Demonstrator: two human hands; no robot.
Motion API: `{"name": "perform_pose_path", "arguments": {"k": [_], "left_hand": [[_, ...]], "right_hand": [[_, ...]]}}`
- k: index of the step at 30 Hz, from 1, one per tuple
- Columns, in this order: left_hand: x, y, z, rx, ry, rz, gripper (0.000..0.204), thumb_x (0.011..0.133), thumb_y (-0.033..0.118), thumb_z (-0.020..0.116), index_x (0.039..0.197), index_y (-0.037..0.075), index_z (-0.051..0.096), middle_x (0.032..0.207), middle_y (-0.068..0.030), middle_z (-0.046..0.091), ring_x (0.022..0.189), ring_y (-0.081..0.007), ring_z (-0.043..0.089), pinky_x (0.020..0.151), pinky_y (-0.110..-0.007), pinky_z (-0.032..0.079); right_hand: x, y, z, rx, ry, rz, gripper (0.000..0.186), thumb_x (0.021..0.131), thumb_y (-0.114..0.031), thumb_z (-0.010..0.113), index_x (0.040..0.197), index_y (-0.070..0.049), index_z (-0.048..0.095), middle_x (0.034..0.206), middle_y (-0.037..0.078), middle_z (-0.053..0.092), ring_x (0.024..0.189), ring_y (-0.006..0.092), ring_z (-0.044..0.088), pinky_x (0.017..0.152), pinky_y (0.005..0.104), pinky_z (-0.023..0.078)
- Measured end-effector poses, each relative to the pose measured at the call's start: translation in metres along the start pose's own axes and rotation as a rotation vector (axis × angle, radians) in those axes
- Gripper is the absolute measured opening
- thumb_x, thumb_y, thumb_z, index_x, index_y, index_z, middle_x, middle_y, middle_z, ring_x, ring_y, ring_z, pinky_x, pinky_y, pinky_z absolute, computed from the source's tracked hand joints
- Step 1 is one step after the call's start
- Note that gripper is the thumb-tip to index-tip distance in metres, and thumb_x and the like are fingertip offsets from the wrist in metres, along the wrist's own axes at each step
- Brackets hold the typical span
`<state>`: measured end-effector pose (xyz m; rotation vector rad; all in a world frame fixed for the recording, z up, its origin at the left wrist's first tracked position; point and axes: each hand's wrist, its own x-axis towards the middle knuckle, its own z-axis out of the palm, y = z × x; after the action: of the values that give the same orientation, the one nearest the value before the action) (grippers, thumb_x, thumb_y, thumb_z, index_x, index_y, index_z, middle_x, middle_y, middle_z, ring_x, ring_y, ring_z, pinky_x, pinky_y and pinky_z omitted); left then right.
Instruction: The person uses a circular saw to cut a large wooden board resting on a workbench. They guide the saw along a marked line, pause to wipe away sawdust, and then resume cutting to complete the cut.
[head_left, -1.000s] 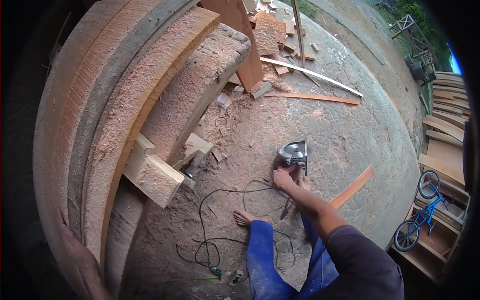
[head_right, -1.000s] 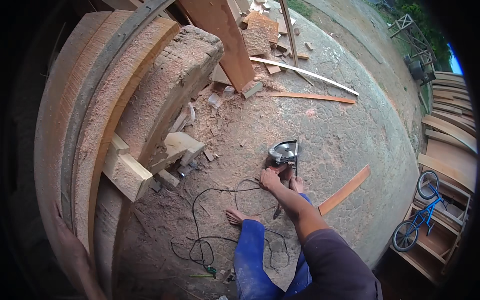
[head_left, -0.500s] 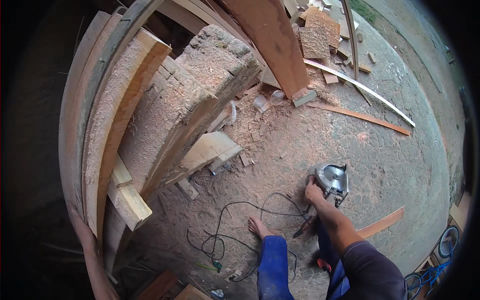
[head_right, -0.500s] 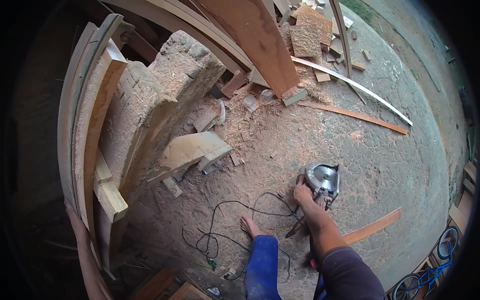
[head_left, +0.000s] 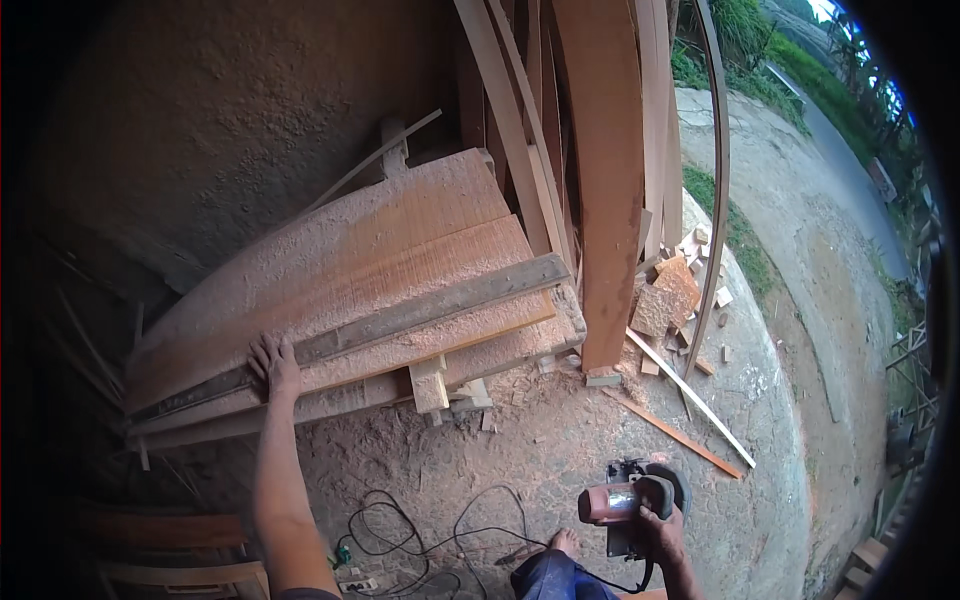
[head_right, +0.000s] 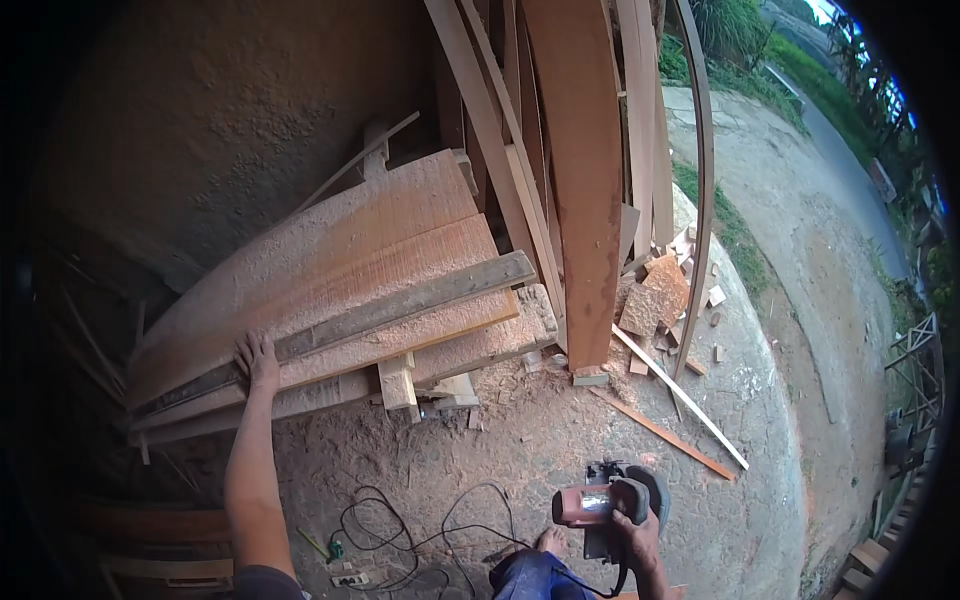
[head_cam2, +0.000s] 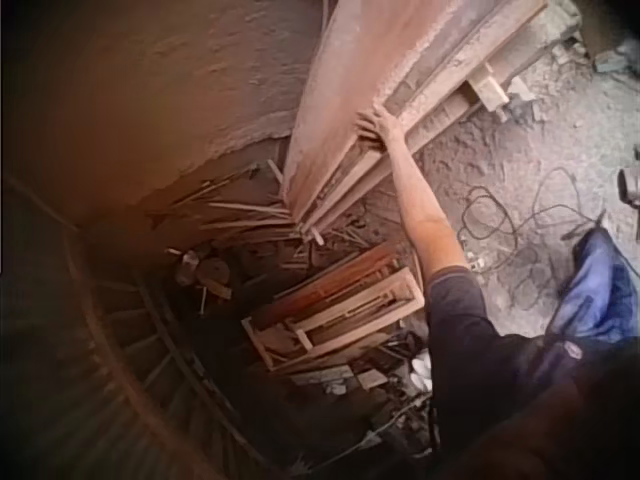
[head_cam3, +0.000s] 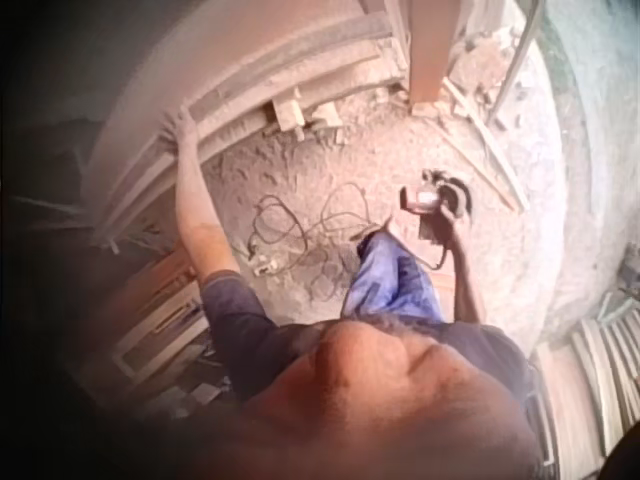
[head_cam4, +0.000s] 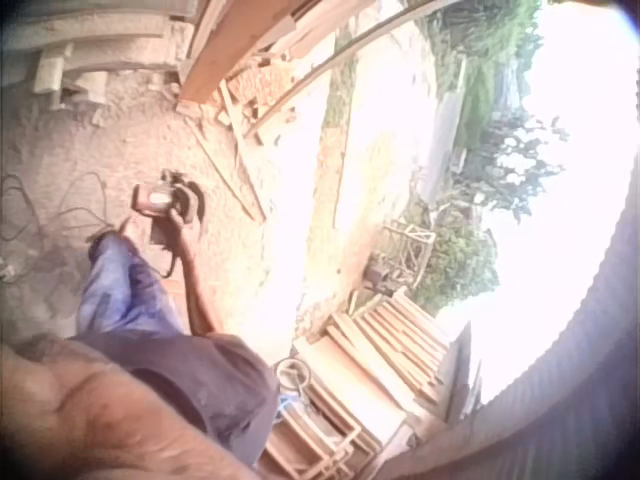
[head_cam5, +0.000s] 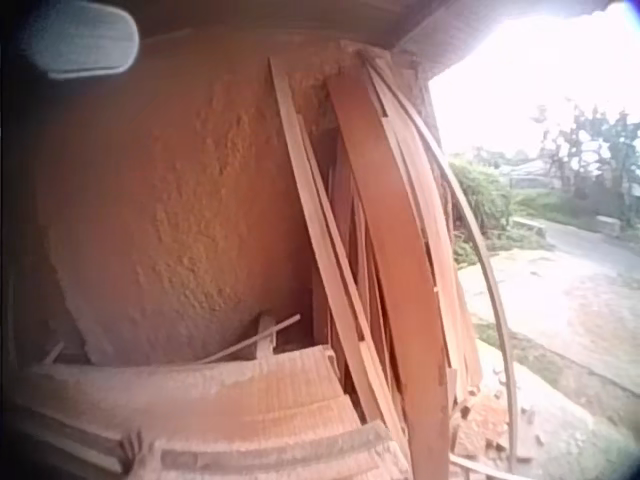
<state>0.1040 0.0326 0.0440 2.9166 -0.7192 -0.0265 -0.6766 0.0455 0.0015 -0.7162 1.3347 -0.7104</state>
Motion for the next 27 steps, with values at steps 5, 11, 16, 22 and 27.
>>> {"name": "perform_pose_path", "arguments": {"k": [5, 11, 16, 22, 27], "left_hand": [[-0.020, 0.026, -0.017, -0.064, 0.018, -0.027, 0.079, 0.105, 0.062, 0.025, 0.165, 0.013, 0.014, 0.171, -0.0220, 0.004, 0.156, -0.0489, -0.003, 0.126, -0.056, 0.000], [-0.029, 0.022, -0.029, -0.062, 0.027, -0.061, 0.076, 0.106, 0.059, 0.026, 0.165, 0.011, 0.017, 0.171, -0.0229, 0.006, 0.156, -0.0482, -0.003, 0.126, -0.054, 0.001], [-0.034, 0.014, -0.016, -0.084, 0.085, -0.062, 0.073, 0.107, 0.055, 0.030, 0.164, 0.011, 0.020, 0.170, -0.0240, 0.010, 0.155, -0.0496, 0.004, 0.125, -0.057, 0.005], [-0.059, 0.064, -0.017, -0.208, 0.139, -0.254, 0.071, 0.107, 0.049, 0.035, 0.162, 0.006, 0.023, 0.169, -0.0263, 0.013, 0.155, -0.0464, 0.009, 0.125, -0.059, 0.008], [-0.086, 0.162, -0.022, -0.173, 0.076, -0.352, 0.065, 0.107, 0.041, 0.034, 0.160, 0.004, 0.027, 0.170, -0.0211, 0.015, 0.157, -0.0434, 0.007, 0.123, -0.063, 0.007]], "right_hand": [[-0.054, -0.113, 0.025, 0.189, 0.052, -0.204, 0.048, 0.082, -0.018, 0.079, 0.121, 0.002, 0.061, 0.088, 0.005, 0.065, 0.068, 0.0137, 0.062, 0.060, 0.0279, 0.051], [-0.067, -0.247, 0.079, 0.033, 0.005, -0.261, 0.034, 0.075, -0.009, 0.070, 0.106, 0.000, 0.060, 0.074, 0.002, 0.062, 0.051, 0.0102, 0.056, 0.045, 0.0239, 0.044], [-0.025, -0.301, 0.067, 0.029, -0.188, -0.412, 0.034, 0.076, -0.020, 0.075, 0.102, -0.002, 0.060, 0.069, 0.000, 0.057, 0.049, 0.0084, 0.051, 0.042, 0.0241, 0.040], [0.003, -0.403, 0.139, -0.116, -0.303, -0.339, 0.028, 0.077, -0.014, 0.073, 0.100, -0.003, 0.062, 0.075, 0.002, 0.057, 0.060, 0.0106, 0.053, 0.050, 0.0262, 0.042], [0.046, -0.438, 0.170, -0.286, -0.379, -0.387, 0.034, 0.079, -0.013, 0.073, 0.110, -0.004, 0.061, 0.087, 0.005, 0.058, 0.070, 0.0139, 0.056, 0.058, 0.0291, 0.045]]}}
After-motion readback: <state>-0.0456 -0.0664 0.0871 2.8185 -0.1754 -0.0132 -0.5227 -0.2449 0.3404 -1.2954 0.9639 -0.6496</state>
